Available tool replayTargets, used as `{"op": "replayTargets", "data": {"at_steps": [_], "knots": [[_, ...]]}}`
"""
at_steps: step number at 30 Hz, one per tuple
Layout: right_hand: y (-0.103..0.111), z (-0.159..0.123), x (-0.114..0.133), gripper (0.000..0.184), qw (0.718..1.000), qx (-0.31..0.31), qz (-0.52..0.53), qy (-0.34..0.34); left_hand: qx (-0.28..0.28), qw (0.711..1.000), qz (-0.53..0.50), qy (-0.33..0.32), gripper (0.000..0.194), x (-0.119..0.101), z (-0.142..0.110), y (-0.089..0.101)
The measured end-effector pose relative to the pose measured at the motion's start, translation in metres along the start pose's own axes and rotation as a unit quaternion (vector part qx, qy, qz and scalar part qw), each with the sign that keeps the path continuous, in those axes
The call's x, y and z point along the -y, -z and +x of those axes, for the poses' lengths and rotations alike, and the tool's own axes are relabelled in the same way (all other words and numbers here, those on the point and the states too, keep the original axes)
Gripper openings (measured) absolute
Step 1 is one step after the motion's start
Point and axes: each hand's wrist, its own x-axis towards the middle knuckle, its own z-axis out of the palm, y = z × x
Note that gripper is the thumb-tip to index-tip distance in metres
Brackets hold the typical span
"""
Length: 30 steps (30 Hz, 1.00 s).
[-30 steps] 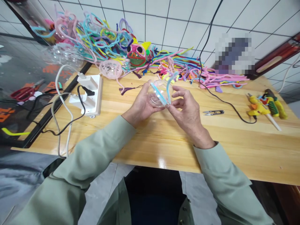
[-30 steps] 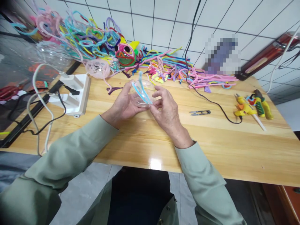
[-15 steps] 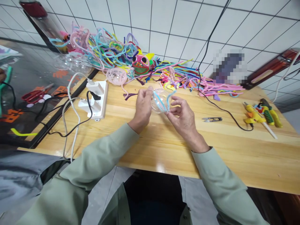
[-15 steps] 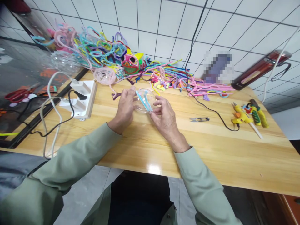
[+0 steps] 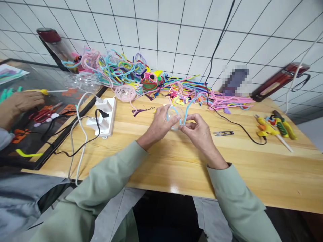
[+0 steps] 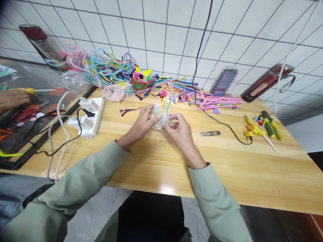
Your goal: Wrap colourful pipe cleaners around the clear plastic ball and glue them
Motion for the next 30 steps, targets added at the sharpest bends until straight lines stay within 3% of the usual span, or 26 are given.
{"op": "replayTargets", "data": {"at_steps": [6,16,24,30], "knots": [[0.010,0.002,0.002,0.044,0.999,-0.017,-0.004,-0.042,0.060,0.997,-0.020,-0.034,0.103,0.008,0.001,-0.002],[0.016,0.002,0.011,0.041,0.997,0.000,0.002,-0.073,0.057,0.986,0.071,-0.141,0.098,0.022,0.001,-0.009],[0.014,0.006,0.007,0.030,0.997,0.025,0.063,-0.036,0.065,0.984,0.097,-0.137,0.096,0.024,0.006,-0.007],[0.019,0.008,0.009,0.029,0.998,0.039,0.027,-0.031,0.078,0.984,0.095,-0.128,0.095,0.025,0.008,-0.002]]}}
